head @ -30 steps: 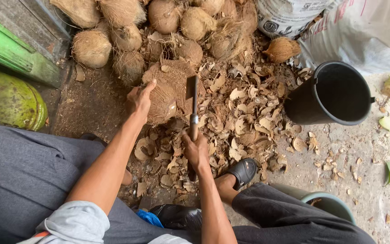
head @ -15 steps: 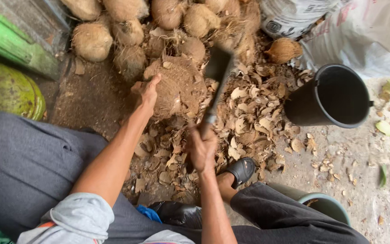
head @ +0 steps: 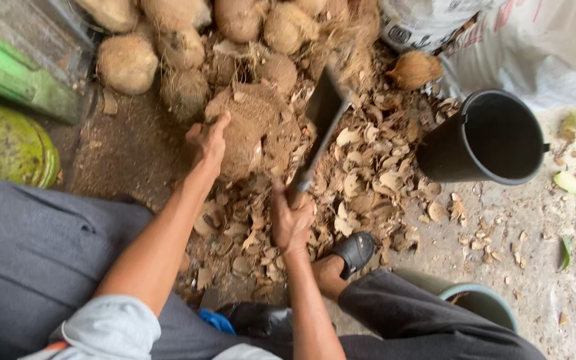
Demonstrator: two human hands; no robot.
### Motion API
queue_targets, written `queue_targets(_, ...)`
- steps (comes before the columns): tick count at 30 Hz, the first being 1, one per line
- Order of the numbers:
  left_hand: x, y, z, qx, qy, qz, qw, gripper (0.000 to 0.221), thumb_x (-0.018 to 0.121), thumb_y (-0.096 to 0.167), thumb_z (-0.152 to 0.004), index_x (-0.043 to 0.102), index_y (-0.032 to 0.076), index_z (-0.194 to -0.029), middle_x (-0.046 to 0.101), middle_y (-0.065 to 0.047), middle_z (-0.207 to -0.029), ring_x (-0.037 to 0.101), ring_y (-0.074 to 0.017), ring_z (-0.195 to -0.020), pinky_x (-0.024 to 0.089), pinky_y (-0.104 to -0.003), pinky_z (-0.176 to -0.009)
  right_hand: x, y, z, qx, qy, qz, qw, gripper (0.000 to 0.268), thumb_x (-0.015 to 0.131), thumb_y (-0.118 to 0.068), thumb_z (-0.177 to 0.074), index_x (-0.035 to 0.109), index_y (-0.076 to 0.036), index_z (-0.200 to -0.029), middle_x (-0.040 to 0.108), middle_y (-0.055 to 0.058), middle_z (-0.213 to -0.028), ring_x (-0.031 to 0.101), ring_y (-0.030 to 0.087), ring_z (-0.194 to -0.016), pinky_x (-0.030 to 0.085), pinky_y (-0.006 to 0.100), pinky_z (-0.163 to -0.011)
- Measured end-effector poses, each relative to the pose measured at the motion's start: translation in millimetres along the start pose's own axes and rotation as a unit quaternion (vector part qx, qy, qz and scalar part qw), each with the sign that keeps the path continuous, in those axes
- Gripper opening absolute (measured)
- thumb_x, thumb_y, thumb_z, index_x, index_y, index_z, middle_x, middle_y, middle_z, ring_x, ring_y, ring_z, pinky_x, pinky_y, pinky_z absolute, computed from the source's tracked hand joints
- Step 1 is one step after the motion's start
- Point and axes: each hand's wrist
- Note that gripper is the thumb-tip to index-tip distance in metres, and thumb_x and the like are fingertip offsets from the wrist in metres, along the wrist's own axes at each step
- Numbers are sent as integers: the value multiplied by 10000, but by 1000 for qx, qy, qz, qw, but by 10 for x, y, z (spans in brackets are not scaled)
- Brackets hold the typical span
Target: The person uses a machete to peel the husk off a coconut. They hold the coconut with one hand and repeatedly strike the husk with the machete, rotating the coconut to remove the fibrous outer layer.
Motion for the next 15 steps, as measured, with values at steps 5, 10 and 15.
queue_targets(5,-15,121,-157,59,-51,-38,996,939,640,668,-821,392,148,-1562,176,-222,-1678,336,-390,-1478,315,-594,-1182,138,146,-110,255,-91,117,956,255,684,-278,-952,531,-76,-979,592,49,-637,508,156,-427,429,318,-352)
queue_targets(10,-178,-177,-216,10,-99,-22,995,1014,597,715,-829,225,170,-1598,119,-213,-1689,135,-400,-1549,158,-721,-1177,58,192,46,217,-123,97,963,298,654,-285,-1020,569,-24,-903,548,18,-628,483,115,-458,407,276,-373)
queue_targets(15,-34,-90,-197,152,-98,21,983,800,653,691,-814,563,165,-1411,410,-167,-1538,385,-320,-1418,228,-671,-1161,-36,-3,-56,189,-120,37,974,275,619,-251,-1019,527,-91,-815,539,27,-594,467,125,-420,431,277,-358)
Point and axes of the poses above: each hand's wrist, its own z-axis away from the middle knuckle, its own x-axis out of the palm, y = z × x
